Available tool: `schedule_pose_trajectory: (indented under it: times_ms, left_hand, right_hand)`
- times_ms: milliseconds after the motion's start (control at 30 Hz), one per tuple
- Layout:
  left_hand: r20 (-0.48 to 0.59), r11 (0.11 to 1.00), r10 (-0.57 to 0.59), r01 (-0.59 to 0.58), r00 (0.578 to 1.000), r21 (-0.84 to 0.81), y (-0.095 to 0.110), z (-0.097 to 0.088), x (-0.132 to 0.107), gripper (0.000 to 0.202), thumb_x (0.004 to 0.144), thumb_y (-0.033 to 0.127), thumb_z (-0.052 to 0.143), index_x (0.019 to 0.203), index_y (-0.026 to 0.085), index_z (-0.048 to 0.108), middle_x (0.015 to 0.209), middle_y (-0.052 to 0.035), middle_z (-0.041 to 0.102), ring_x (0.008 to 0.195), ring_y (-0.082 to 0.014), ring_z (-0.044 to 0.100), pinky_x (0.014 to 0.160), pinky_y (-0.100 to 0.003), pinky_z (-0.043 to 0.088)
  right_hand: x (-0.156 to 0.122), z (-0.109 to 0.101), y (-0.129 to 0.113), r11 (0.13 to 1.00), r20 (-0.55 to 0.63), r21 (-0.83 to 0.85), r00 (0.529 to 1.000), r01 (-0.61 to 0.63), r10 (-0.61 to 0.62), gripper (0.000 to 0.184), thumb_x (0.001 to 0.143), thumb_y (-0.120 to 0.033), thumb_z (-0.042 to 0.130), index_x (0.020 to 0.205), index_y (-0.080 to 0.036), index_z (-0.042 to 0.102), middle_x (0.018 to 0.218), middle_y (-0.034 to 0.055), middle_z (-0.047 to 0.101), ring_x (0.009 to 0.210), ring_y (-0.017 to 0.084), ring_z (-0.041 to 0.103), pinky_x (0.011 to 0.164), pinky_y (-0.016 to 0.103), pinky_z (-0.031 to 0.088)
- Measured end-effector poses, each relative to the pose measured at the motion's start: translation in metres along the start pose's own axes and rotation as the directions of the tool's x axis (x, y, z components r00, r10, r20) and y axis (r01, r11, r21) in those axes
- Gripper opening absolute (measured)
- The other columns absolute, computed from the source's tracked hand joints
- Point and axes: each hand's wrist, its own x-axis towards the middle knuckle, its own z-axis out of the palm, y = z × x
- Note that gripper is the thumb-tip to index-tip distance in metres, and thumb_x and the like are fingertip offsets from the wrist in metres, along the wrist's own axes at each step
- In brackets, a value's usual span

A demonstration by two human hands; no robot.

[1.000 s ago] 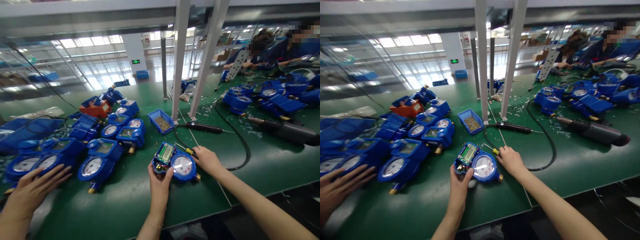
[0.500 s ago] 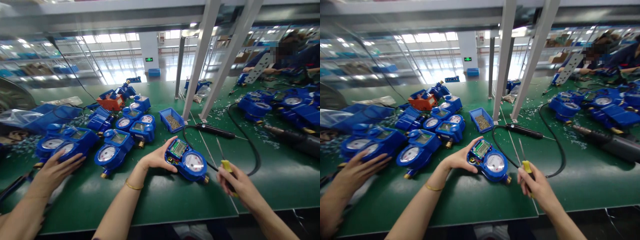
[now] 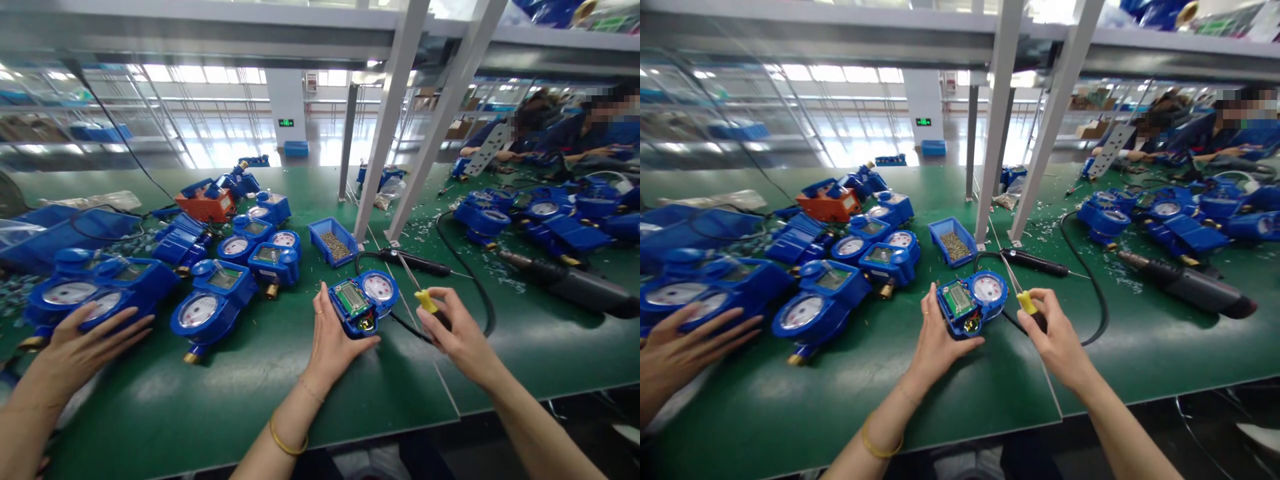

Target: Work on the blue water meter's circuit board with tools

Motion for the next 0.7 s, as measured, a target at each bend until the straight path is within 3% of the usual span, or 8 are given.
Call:
schedule_pose_trajectory:
  times_ms: [100,200,333,500,700]
  left_hand:
    - [0.055,0.999,0.031,-0.028,0.998,-0.042,-0.007,-0.006,0.005,0.134,0.05,0.036,0.103,0.152,0.02,0.017,0.152,-0.0196,0.032,0.148,-0.0399,0.035,0.124,-0.059,0.033]
    - [0.083,0.994,0.032,-0.023,0.996,-0.108,-0.014,-0.01,0.009,0.125,0.049,0.042,0.103,0.144,0.021,0.025,0.146,-0.0174,0.04,0.144,-0.039,0.04,0.124,-0.059,0.033]
    - [0.109,0.99,0.006,0.01,0.994,-0.144,-0.019,-0.008,0.011,0.13,0.046,0.045,0.104,0.145,0.02,0.023,0.148,-0.0201,0.039,0.146,-0.0412,0.036,0.125,-0.061,0.03]
    - [0.114,0.983,0.014,0.008,0.993,-0.183,-0.021,-0.008,0.011,0.129,0.047,0.046,0.103,0.146,0.021,0.024,0.148,-0.0198,0.04,0.145,-0.0409,0.038,0.124,-0.06,0.031]
    - [0.112,0.983,-0.001,0.022,0.994,-0.184,-0.018,-0.009,0.01,0.129,0.045,0.044,0.104,0.145,0.022,0.026,0.148,-0.0193,0.041,0.144,-0.0406,0.041,0.124,-0.061,0.031]
  right_hand:
    - [-0.02,-0.025,-0.014,0.972,0.177,-0.165,0.975,0.167,-0.137,0.035,0.093,-0.054,0.063,0.11,-0.023,0.067,0.097,0.0051,0.076,0.083,0.019,0.073,0.076,0.028,0.058]
    - [-0.031,-0.034,-0.021,0.902,0.225,-0.289,0.938,0.321,-0.262,0.031,0.096,-0.051,0.062,0.109,-0.026,0.075,0.105,0.0038,0.078,0.092,0.021,0.075,0.084,0.03,0.059]
    - [-0.025,-0.031,-0.031,0.741,0.262,-0.488,0.887,0.461,-0.38,0.031,0.101,-0.047,0.054,0.11,-0.027,0.077,0.096,0.0041,0.077,0.077,0.018,0.073,0.07,0.029,0.056]
    - [-0.007,-0.031,-0.046,0.468,0.408,-0.634,0.781,0.615,-0.473,0.025,0.101,-0.04,0.054,0.107,-0.028,0.076,0.077,-0.0002,0.071,0.058,0.016,0.067,0.05,0.028,0.038]
    - [0.005,-0.023,-0.063,0.344,0.48,-0.683,0.752,0.644,-0.452,0.02,0.092,-0.038,0.061,0.095,-0.026,0.076,0.06,0.0017,0.065,0.044,0.02,0.059,0.048,0.03,0.017]
